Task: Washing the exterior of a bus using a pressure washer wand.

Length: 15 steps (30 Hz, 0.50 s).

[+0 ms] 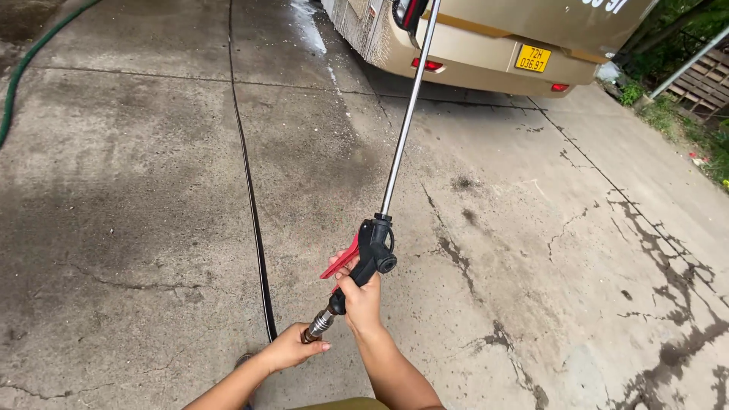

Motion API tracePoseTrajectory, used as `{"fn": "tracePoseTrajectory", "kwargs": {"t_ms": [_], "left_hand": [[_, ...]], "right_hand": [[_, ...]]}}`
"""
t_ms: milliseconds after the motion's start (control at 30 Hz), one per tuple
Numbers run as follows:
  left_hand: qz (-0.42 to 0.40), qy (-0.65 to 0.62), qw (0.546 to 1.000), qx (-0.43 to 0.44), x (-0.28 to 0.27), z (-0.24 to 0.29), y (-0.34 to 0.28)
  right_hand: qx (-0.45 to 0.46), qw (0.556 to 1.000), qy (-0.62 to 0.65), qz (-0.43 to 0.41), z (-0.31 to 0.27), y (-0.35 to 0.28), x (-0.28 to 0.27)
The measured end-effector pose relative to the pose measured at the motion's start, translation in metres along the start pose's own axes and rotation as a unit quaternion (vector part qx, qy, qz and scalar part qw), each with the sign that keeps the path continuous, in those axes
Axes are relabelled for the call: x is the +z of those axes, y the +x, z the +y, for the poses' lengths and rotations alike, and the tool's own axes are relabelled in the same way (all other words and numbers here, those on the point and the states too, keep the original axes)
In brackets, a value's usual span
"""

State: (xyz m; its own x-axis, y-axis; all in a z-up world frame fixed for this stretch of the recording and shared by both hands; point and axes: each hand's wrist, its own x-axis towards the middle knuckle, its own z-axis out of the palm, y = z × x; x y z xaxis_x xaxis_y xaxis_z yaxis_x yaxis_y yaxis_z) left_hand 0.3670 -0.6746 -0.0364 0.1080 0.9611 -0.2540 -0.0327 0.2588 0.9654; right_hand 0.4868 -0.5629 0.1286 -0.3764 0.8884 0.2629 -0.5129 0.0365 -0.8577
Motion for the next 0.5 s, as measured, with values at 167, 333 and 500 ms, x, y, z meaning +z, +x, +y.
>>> {"fn": "tracePoseTrajectory", "kwargs": {"t_ms": [167, 333, 500], "left_hand": [[-0.068, -0.028, 0.997, -0.010, 0.074, 0.002, -0.032], [-0.103, -0.072, 0.991, -0.051, 0.124, -0.013, -0.072], [-0.074, -0.049, 0.995, -0.040, 0.174, -0.022, -0.141]], "right_hand": [[-0.014, 0.998, 0.002, 0.058, -0.037, -0.069, -0.048], [0.006, 0.997, -0.002, 0.083, -0.074, -0.133, -0.056], [-0.014, 0.996, -0.019, 0.080, -0.105, -0.212, -0.050]]}}
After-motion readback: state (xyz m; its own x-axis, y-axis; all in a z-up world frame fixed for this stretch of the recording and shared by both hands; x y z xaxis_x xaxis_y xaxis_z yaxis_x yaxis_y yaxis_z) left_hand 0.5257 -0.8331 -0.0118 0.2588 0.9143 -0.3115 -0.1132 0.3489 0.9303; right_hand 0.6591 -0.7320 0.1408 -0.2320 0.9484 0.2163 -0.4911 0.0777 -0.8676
